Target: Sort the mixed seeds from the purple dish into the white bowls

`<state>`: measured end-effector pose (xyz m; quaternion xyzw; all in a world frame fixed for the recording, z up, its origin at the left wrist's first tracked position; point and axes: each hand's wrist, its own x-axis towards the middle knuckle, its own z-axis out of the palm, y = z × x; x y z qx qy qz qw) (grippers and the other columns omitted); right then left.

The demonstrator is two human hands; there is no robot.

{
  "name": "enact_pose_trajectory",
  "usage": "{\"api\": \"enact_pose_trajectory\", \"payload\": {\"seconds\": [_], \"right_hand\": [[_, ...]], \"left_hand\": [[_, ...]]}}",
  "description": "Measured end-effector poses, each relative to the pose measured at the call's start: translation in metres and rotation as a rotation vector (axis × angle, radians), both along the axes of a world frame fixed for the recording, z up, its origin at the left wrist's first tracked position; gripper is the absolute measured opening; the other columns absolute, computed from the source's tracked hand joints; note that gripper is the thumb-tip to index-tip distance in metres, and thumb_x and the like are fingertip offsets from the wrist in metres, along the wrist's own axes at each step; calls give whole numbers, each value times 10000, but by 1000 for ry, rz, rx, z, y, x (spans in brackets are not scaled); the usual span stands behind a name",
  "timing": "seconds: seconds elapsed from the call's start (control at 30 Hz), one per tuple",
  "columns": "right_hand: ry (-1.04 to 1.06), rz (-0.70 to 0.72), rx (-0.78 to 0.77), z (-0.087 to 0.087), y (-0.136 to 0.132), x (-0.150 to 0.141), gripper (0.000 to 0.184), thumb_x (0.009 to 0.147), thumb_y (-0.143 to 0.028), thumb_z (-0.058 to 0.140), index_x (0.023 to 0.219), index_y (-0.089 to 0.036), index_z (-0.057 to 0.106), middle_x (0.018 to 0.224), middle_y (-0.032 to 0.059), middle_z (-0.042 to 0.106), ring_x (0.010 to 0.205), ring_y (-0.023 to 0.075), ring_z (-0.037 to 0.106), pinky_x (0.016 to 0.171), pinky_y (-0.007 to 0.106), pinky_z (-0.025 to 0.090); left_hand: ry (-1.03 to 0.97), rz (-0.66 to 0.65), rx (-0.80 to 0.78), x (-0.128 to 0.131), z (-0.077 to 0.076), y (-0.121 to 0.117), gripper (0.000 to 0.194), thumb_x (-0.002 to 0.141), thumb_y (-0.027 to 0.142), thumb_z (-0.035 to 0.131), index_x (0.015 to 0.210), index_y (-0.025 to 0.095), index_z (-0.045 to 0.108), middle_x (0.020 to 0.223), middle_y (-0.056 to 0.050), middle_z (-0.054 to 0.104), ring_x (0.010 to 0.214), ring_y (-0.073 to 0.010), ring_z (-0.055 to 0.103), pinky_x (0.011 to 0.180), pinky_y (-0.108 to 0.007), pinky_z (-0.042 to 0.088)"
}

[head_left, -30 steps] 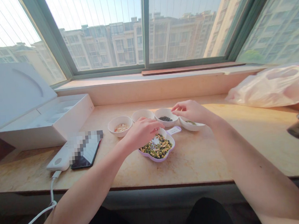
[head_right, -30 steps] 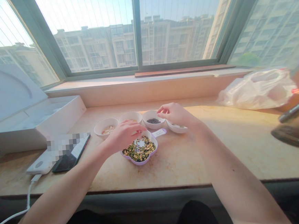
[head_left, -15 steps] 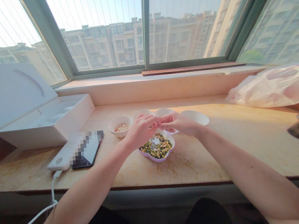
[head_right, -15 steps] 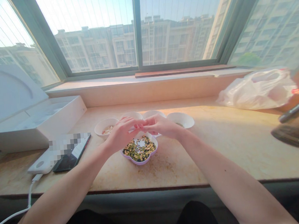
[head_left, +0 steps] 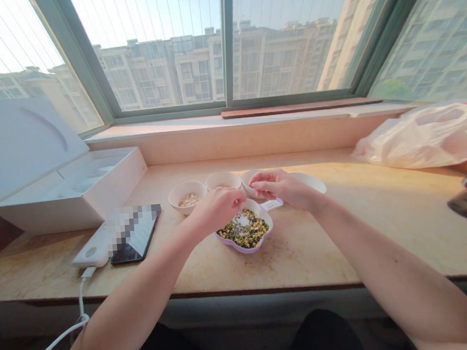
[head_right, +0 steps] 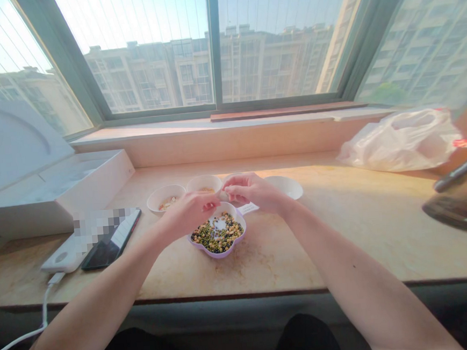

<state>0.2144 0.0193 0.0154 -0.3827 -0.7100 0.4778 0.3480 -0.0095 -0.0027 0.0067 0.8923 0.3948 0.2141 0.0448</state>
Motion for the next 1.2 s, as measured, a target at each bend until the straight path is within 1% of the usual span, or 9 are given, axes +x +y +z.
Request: {"api": "enact_pose_trajectory", "payload": {"seconds": [0.1, 0.27, 0.33, 0.43, 0.53, 0.73, 0.87, 0.97, 1.2], "right_hand": [[-107, -90, 71, 0, 4, 10, 310, 853, -454, 678, 945, -168, 754, 715, 4, 631, 583, 111, 451, 543, 264, 337], [-528, -371, 377, 4, 16, 31, 249, 864, -371, 625, 904, -182, 783, 799, 46, 725, 724, 180, 615, 679, 298, 434], [-690, -462, 434, 7, 21, 40, 231, 853, -338, 623, 893, -186, 792, 819, 57, 747, 764, 199, 650, 716, 302, 450], [-876, -547, 403, 10, 27, 54, 226, 840, -317, 621, 902, -192, 799, 909, 81, 777, 822, 220, 685, 712, 297, 460], [-1019, -599, 295, 11, 31, 70, 201, 800, -321, 643, 869, -209, 795, 931, 91, 784, 834, 237, 694, 673, 295, 455], [-1158, -474, 61, 11, 34, 89, 134, 741, -312, 649, 692, -217, 730, 719, 53, 716, 652, 207, 634, 565, 301, 388], [-1116, -481, 49, 9, 36, 91, 113, 698, -312, 690, 706, -221, 756, 696, 44, 704, 639, 201, 630, 574, 297, 403], [-1103, -518, 84, 8, 37, 92, 150, 687, -360, 713, 726, -229, 776, 666, 48, 692, 645, 214, 636, 583, 301, 420], [-1102, -580, 105, 8, 34, 84, 211, 722, -364, 690, 837, -231, 807, 781, 91, 742, 770, 258, 686, 642, 312, 459]], "left_hand": [[179, -84, -59, 0, -1, -1, 219, 964, 160, 555, 903, 196, 762, 893, -51, 766, 822, -197, 719, 758, -289, 537], [231, -185, -127, 3, -6, 2, 236, 929, 82, 543, 976, 196, 743, 954, -35, 764, 901, -187, 720, 836, -279, 530], [247, -192, -149, 4, -9, 4, 233, 932, 80, 526, 965, 195, 726, 973, -29, 760, 916, -186, 712, 836, -281, 525], [255, -202, -184, 4, -13, 7, 231, 929, 71, 507, 934, 191, 705, 977, -21, 751, 893, -172, 695, 812, -273, 514], [251, -215, -205, 4, -15, 8, 241, 926, 52, 485, 893, 189, 681, 974, -15, 742, 856, -160, 679, 777, -266, 496], [279, -205, -197, 3, -17, 8, 264, 924, 35, 450, 932, 181, 670, 1004, -33, 736, 862, -169, 680, 756, -269, 485], [296, -176, -154, 1, -20, 9, 247, 943, 78, 462, 997, 176, 682, 1028, -53, 741, 908, -185, 695, 793, -272, 500], [322, -171, -148, 0, -22, 10, 260, 925, 72, 455, 970, 174, 690, 1000, -54, 739, 899, -185, 692, 790, -270, 503], [422, -232, -88, 4, -19, 8, 207, 937, 68, 457, 901, 176, 630, 966, -58, 724, 911, -186, 677, 825, -282, 493]]}}
